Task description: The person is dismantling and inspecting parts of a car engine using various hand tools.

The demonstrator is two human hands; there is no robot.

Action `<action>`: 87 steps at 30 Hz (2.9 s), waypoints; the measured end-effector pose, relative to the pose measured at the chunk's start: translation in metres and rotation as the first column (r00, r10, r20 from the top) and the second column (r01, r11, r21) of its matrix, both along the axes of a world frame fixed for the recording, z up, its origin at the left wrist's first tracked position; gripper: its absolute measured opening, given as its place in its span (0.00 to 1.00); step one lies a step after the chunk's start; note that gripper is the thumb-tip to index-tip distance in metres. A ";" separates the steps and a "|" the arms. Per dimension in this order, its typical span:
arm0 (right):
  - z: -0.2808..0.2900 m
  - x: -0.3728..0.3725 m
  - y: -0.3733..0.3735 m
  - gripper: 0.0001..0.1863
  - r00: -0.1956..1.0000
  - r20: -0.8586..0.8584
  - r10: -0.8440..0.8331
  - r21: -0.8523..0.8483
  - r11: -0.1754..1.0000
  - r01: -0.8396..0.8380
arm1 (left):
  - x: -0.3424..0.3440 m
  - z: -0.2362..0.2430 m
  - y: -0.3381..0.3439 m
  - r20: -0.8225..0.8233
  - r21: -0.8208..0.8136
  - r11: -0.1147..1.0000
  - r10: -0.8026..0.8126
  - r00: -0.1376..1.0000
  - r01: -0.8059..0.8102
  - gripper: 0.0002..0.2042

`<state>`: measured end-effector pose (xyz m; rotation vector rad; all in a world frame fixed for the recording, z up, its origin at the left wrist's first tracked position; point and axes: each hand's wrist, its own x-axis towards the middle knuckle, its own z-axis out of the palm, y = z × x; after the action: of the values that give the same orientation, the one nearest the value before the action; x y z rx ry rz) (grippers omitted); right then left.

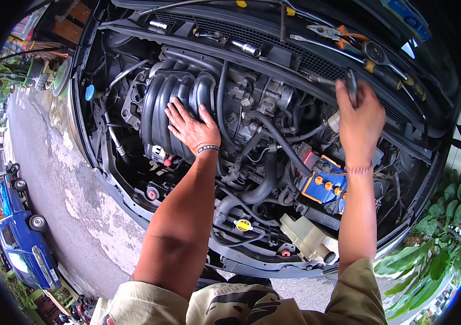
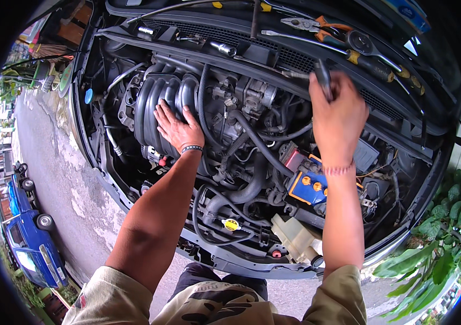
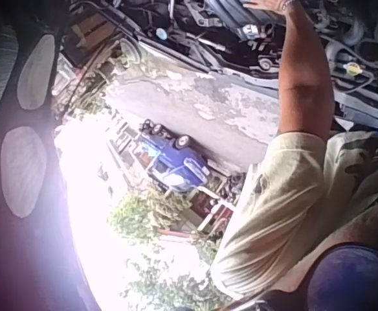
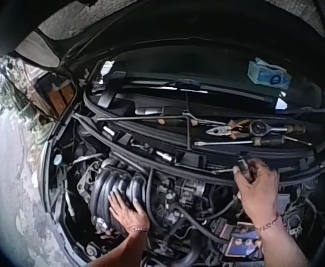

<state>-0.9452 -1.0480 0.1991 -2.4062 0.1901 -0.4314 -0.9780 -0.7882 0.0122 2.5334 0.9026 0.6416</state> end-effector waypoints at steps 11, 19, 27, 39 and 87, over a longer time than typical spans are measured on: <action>-0.070 -0.033 -0.023 0.20 0.760 -0.555 0.338 0.105 0.935 -0.339 | -0.002 0.002 0.008 0.018 0.048 0.999 0.014 1.000 -0.015 0.33; -0.171 0.055 -0.028 0.15 0.749 -0.461 0.475 0.071 0.862 -0.503 | -0.001 -0.003 0.004 -0.003 0.053 0.999 0.011 1.000 -0.010 0.34; -0.213 0.082 -0.039 0.12 0.681 -0.490 0.544 0.220 0.833 -0.507 | -0.001 -0.005 0.003 -0.018 0.067 0.998 0.020 1.000 -0.019 0.33; -0.201 0.106 -0.042 0.15 0.489 -0.592 0.641 0.203 0.706 -0.679 | 0.000 -0.002 0.002 -0.002 0.035 0.999 -0.001 1.000 0.001 0.34; -0.180 0.089 -0.029 0.19 0.653 -0.356 0.668 -0.340 0.558 -0.757 | -0.001 -0.004 0.009 0.103 -0.008 1.000 -0.009 0.995 0.010 0.37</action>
<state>-0.8560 -1.0774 0.0192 -2.7060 -0.9207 0.1759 -0.9789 -0.7797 0.0086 2.4706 0.8551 0.7566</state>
